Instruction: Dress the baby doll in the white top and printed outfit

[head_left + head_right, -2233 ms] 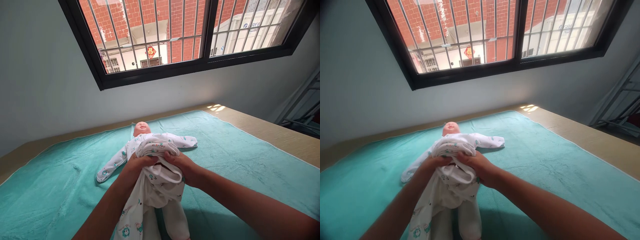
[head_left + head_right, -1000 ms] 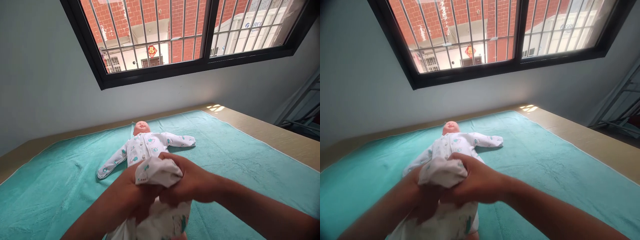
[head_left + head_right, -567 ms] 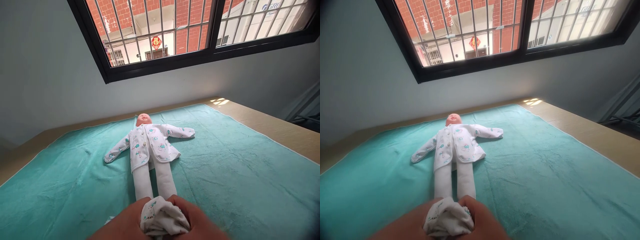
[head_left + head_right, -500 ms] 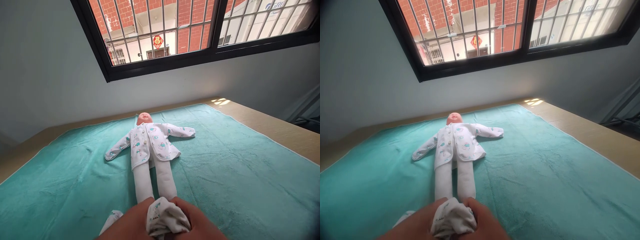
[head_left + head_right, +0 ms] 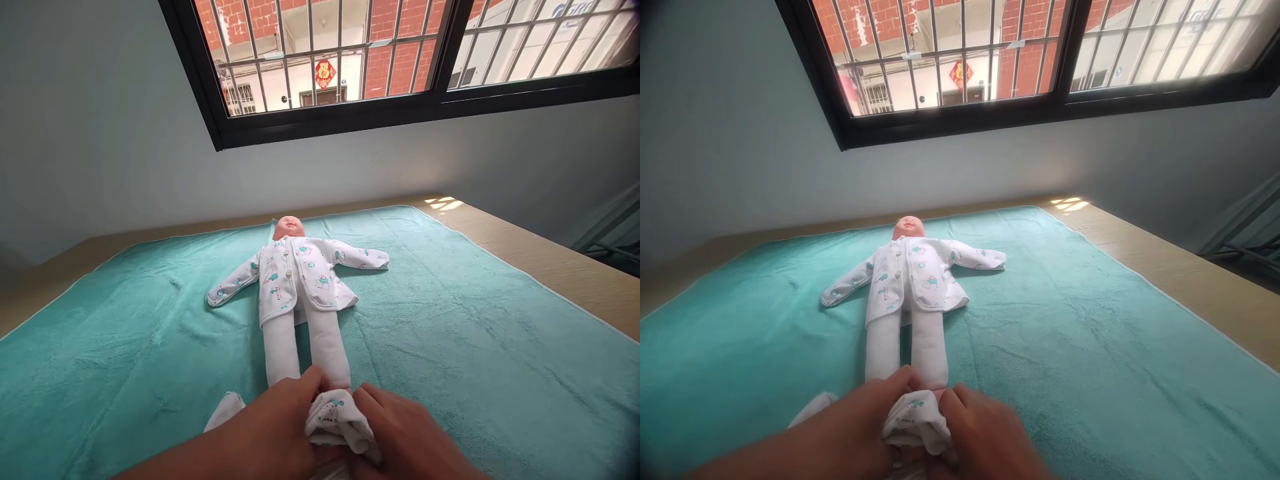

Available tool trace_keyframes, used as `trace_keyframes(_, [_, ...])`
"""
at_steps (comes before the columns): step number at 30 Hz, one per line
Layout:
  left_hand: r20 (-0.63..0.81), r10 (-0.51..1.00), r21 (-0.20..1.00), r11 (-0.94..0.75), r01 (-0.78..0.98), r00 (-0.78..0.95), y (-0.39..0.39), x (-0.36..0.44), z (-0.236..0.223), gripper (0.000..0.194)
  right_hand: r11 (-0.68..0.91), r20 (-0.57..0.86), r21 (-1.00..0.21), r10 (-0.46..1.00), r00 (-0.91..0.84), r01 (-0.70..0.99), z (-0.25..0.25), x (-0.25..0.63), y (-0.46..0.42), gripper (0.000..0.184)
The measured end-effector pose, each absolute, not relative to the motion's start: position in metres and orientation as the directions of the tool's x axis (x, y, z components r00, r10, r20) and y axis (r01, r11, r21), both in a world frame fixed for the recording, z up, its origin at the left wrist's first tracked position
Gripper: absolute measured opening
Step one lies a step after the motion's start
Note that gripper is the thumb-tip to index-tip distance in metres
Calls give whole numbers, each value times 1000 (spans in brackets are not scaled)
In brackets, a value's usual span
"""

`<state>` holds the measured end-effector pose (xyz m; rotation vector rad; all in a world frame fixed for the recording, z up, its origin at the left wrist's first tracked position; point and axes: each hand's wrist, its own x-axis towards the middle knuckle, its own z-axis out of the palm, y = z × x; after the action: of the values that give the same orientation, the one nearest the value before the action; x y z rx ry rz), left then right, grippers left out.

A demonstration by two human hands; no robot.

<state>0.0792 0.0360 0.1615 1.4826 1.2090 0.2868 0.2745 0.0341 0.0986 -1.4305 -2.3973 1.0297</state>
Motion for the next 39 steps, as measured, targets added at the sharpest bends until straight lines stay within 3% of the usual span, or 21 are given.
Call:
trace_keyframes(3, [-499, 760, 807, 233, 543, 416, 35, 77, 171, 32, 230, -206, -743, 815, -541, 629, 100, 277, 32, 19])
trace_keyframes(9, [-410, 780, 851, 140, 507, 473, 36, 68, 172, 18, 148, -136, -905, 787, -602, 398, 112, 280, 30, 22])
trace_keyframes(11, [-363, 780, 863, 75, 500, 510, 38, 66, 176, 10, 152, -134, -894, 808, -574, 422, 115, 283, 29, 31])
trace_keyframes(15, [-306, 772, 886, 16, 464, 557, 41, 68, 180, 4, 152, -134, -842, 870, -474, 518, 115, 290, 25, 71])
trace_keyframes(19, [-151, 770, 888, -171, 428, 620, 45, 70, 169, 20, 271, 22, -886, 836, -549, 377, 111, 293, 27, 71])
trace_keyframes(22, [20, 719, 732, -484, 479, 695, 47, 70, 159, 17, 348, 143, -895, 816, -560, 279, 108, 295, 34, 63])
trace_keyframes(24, [67, 715, 593, -590, 549, 696, 50, 69, 156, 12, 327, 153, -909, 840, -521, 259, 108, 296, 40, 51])
trace_keyframes(29, [58, 823, 512, -510, 691, 565, 56, 67, 156, 18, 220, 96, -951, 878, -469, 217, 115, 298, 52, 36])
trace_keyframes(32, [69, 846, 495, -489, 718, 528, 59, 66, 162, 30, 43, -33, -988, 879, -476, 147, 117, 300, 62, 33])
trace_keyframes(35, [-31, 865, 696, -341, 632, 501, 61, 66, 171, 27, -105, -145, -989, 828, -541, 104, 118, 305, 77, 22])
trace_keyframes(37, [-126, 860, 824, -188, 535, 495, 63, 64, 173, 22, -86, -152, -987, 798, -583, 139, 118, 312, 90, 16])
trace_keyframes(39, [-247, 840, 880, -16, 476, 484, 66, 60, 169, 20, 6, -131, -977, 772, -623, 212, 117, 319, 103, 8])
